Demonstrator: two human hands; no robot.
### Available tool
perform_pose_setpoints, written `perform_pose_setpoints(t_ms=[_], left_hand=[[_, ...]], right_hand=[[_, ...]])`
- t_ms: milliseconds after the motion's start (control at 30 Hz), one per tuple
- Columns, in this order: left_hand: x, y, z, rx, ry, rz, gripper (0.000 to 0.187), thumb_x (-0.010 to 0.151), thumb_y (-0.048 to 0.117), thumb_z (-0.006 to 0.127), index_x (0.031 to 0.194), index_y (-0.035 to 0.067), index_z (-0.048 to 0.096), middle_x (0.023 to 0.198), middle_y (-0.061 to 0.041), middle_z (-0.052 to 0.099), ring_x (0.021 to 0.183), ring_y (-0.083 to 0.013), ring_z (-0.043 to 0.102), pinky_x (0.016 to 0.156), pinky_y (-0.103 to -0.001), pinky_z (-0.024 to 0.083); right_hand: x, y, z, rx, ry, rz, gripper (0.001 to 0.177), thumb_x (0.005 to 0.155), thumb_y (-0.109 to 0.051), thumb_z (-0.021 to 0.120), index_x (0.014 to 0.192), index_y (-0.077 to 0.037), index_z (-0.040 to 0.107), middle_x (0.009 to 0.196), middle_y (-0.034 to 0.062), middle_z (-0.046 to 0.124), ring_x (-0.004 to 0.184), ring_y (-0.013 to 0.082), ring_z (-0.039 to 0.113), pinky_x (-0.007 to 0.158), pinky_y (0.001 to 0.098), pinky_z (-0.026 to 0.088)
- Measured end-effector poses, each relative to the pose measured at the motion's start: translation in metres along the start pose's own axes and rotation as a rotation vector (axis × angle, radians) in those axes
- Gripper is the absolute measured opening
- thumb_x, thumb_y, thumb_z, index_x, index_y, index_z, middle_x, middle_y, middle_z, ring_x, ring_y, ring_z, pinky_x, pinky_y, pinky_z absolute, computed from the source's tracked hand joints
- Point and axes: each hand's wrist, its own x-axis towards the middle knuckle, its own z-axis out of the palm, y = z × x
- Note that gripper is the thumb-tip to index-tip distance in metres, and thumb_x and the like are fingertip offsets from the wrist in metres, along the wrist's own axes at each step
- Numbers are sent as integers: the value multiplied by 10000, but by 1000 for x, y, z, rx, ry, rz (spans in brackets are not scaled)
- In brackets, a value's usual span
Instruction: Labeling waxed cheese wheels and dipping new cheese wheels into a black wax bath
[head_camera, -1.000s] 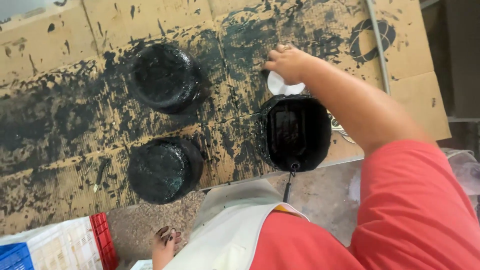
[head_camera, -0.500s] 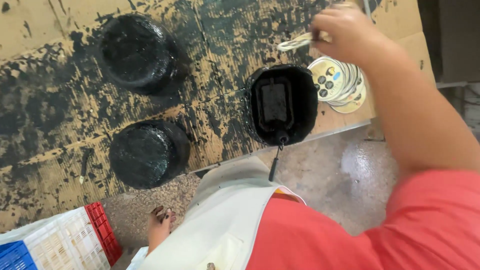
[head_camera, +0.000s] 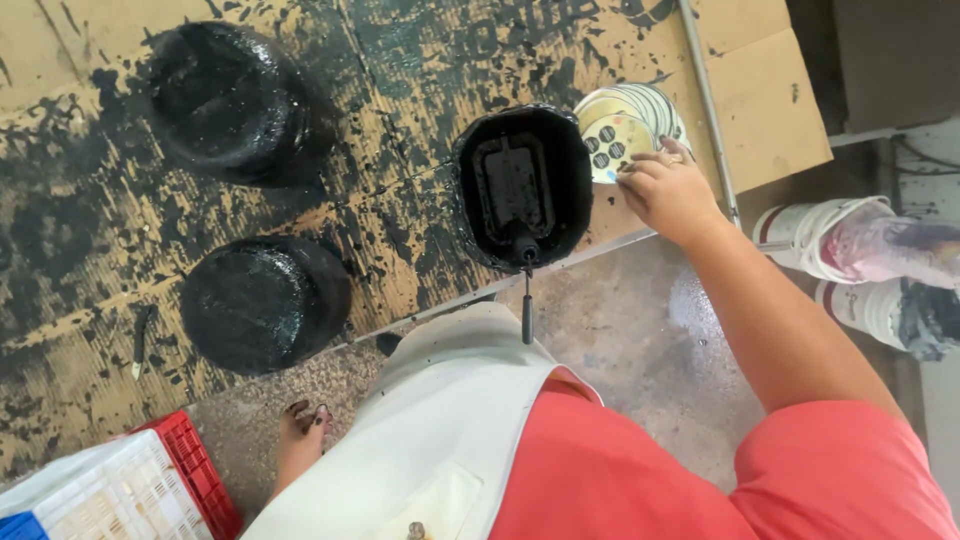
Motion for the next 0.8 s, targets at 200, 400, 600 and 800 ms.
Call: perform_pose_setpoints(t_ms=[200,400,600,800], left_hand=[[-5,1,0,81,-3,49,491,973,323,618,1392,91,509,1102,-146,739,938,-285,752,733,-420,529],[12,-32,3,59,18,124,464,968,289,642,1358,74,510,1036,-163,745,866,-278,749,793,-413,522],[-4,-30,5,18,8,47,463,987,312,631,1376,106,487,1116,-158,740,911,-268,733,696,-394,515],[-2,-37,7,-42,15,50,455,981,261,644,1372,85,491,1086,-183,730,891,-276,728,654,-389,503]], right_hand=[[-1,5,6,87,-29,134,154,970,-198,783,862,-123,702,929,37,704,894,238,662,1115,454,446],[-3,12,11,157,-65,151,221,870,-137,809,826,-76,601,894,88,616,842,330,585,1001,477,481],[10,-2,-13,386,-217,410,196,939,-60,735,1112,-47,644,1267,137,562,850,278,664,724,439,536],[4,11,5,450,-227,508,93,943,-143,789,987,-63,776,1221,114,594,1095,328,634,903,467,519]])
